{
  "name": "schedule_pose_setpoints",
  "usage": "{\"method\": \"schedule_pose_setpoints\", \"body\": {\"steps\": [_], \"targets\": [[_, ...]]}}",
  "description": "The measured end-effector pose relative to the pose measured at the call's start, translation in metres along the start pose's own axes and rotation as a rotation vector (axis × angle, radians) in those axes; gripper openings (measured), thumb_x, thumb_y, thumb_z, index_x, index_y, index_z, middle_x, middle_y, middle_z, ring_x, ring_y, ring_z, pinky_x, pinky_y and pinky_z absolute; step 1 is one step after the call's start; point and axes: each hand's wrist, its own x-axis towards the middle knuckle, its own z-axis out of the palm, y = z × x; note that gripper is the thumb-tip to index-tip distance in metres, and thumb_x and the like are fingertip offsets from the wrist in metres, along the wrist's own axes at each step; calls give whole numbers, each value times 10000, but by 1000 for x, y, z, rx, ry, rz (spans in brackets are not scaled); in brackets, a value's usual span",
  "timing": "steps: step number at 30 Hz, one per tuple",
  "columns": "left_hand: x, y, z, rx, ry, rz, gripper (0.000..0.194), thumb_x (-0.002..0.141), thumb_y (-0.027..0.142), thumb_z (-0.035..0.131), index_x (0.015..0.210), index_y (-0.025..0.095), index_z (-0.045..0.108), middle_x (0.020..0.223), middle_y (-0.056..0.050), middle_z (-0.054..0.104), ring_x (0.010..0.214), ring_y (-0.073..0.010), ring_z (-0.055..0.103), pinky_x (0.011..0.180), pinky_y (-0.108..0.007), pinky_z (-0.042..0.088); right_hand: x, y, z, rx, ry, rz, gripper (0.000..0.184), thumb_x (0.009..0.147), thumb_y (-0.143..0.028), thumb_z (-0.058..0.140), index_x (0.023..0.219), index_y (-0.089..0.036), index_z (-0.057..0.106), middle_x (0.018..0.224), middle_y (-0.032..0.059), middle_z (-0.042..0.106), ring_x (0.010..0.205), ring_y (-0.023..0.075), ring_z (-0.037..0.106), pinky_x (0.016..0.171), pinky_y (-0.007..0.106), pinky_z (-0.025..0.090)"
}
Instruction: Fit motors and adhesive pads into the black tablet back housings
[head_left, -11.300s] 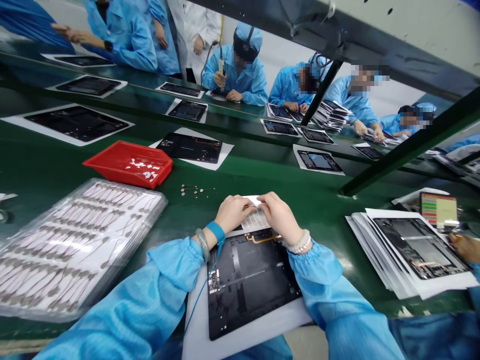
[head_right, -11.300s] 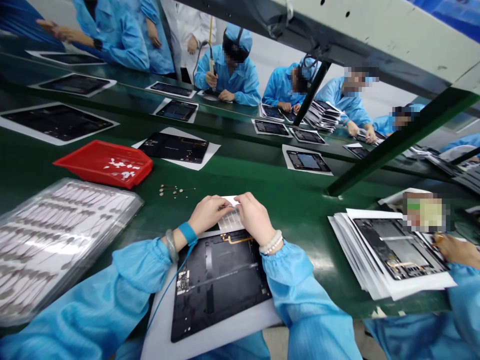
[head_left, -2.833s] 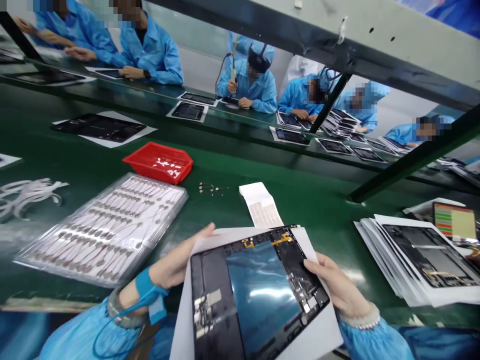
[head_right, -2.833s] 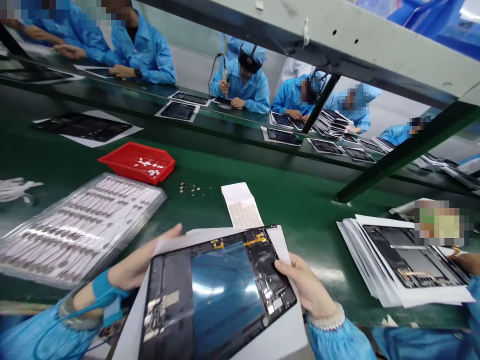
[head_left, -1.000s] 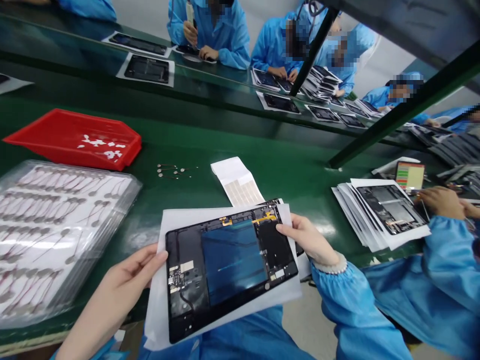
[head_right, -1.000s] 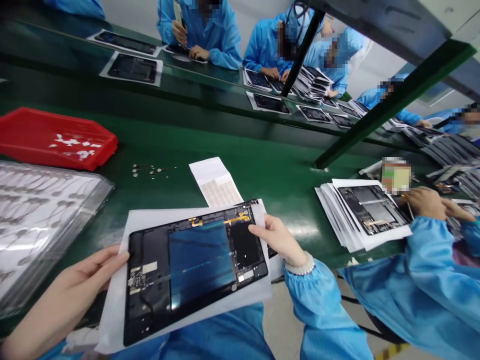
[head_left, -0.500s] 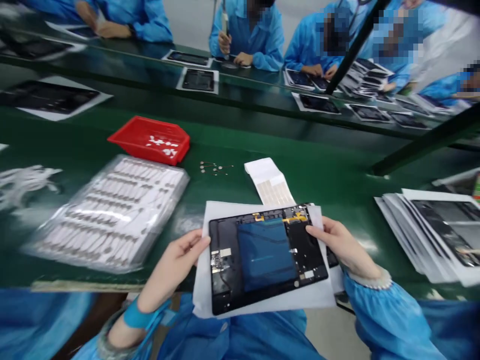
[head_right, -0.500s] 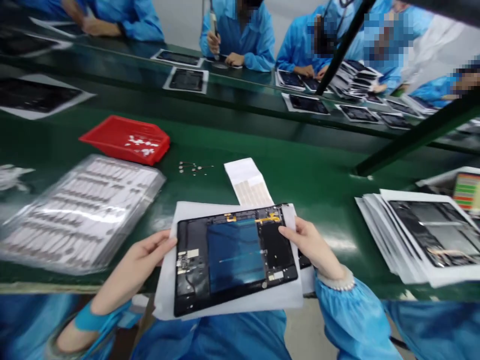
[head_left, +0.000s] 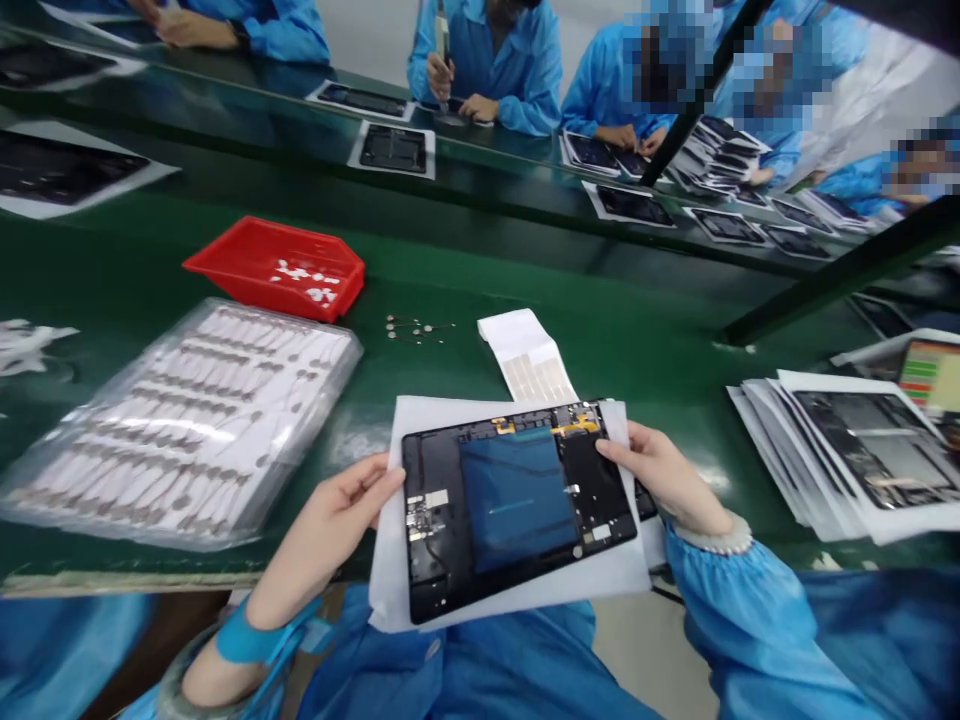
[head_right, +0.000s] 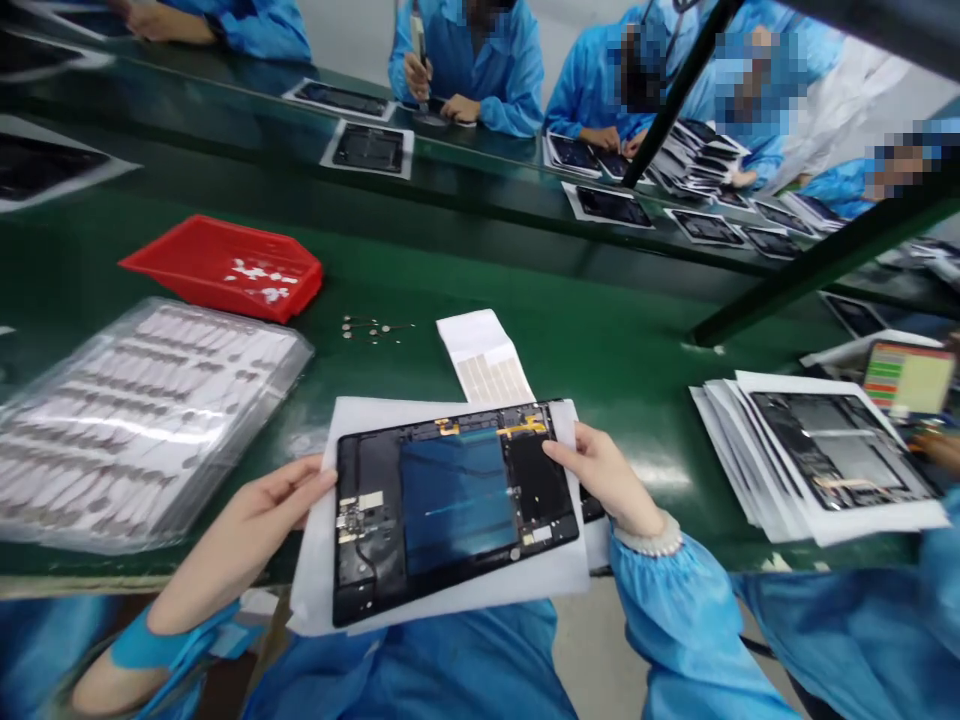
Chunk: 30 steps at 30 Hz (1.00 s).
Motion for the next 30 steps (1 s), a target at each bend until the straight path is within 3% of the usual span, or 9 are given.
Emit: {"method": "schedule_pose_setpoints", "body": {"steps": [11,19,30], "targets": [[6,-13,-5,7,28,-28,550,707,634,650,1089,239,668,905,-9,714,726,-202,615,627,-250,530,1,0,0,7,-7,-43,404,688,-435,742,976,-159,674,928,31,724,820,197,652,749,322,511],[1,-1,-1,-38,8,-10,573,693,632,659,1047,182,666,810,-24,676,651,-162,566,570,-231,484,1,1,0,45,-47,-19,401,696,-450,743,964,-161,669,946,50,731,810,205,668,713,322,537],[-2,-2,-1,-116,-31,0,569,719,615,649,1065,163,646,760,-2,616,623,-123,505,577,-222,453,1,-3,1,21,-32,39,458,663,-520,751,945,-175,643,864,54,739,767,226,689,673,330,552]]}}
